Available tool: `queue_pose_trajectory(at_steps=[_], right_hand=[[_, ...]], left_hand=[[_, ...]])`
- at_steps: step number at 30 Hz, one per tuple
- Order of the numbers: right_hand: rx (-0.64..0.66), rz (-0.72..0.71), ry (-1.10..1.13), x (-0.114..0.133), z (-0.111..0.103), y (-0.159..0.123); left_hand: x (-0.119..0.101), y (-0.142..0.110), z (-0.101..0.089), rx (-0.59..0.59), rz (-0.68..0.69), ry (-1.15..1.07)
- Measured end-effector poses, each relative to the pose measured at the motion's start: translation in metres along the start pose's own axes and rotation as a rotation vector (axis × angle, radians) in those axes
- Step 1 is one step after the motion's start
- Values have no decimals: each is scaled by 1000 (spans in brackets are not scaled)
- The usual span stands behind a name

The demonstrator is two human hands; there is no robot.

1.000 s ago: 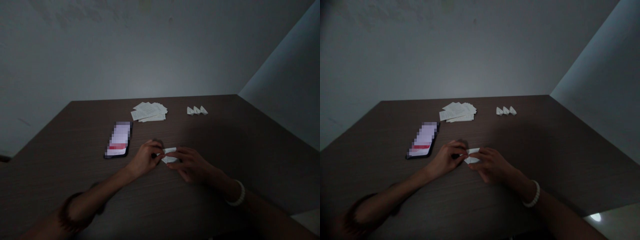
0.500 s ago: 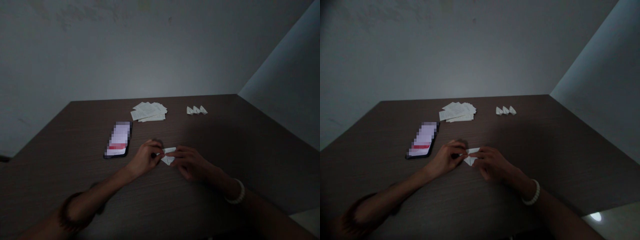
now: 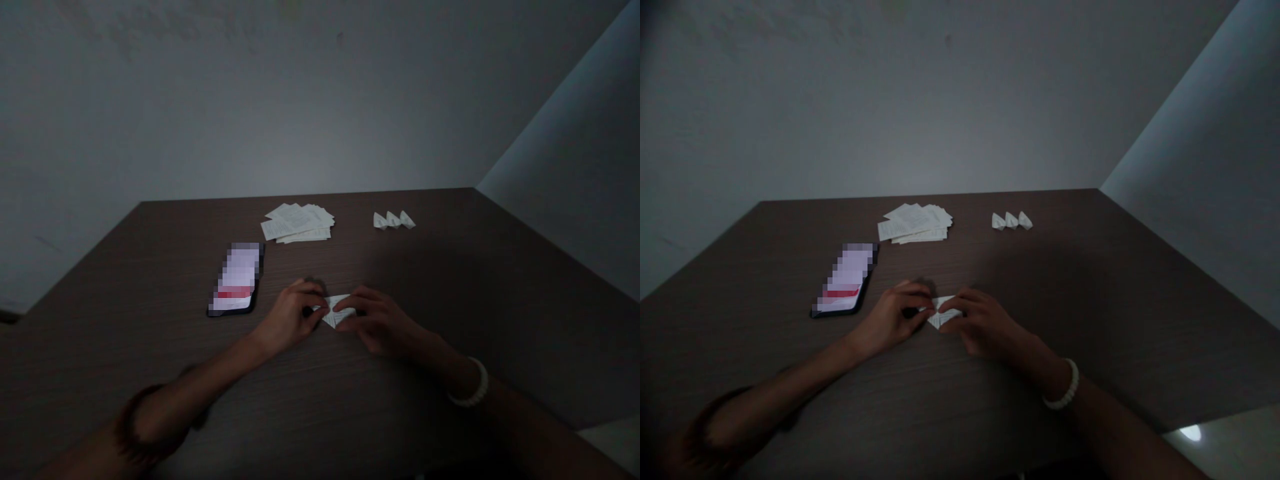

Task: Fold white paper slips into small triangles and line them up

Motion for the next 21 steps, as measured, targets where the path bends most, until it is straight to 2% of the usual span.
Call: queue_pose_trajectory(at_steps=[9, 19, 21], right_hand=[[81, -60, -84, -1, 6, -4], [99, -69, -145, 3, 6, -2], [71, -70, -143, 4, 5, -1]], left_hand=[[2, -4, 3, -3, 30, 6], [1, -5, 3, -11, 36, 42], [-1, -5, 1, 20, 48, 67]])
Point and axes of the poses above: each hand's wrist, its own y-axis towards the middle knuckle, its own z-axis out of the palm, x = y × z, the point moved 4 cm from there along y, towards the middle knuckle, and after that the axes turned 1 degree about z, right-handed, at the moved point
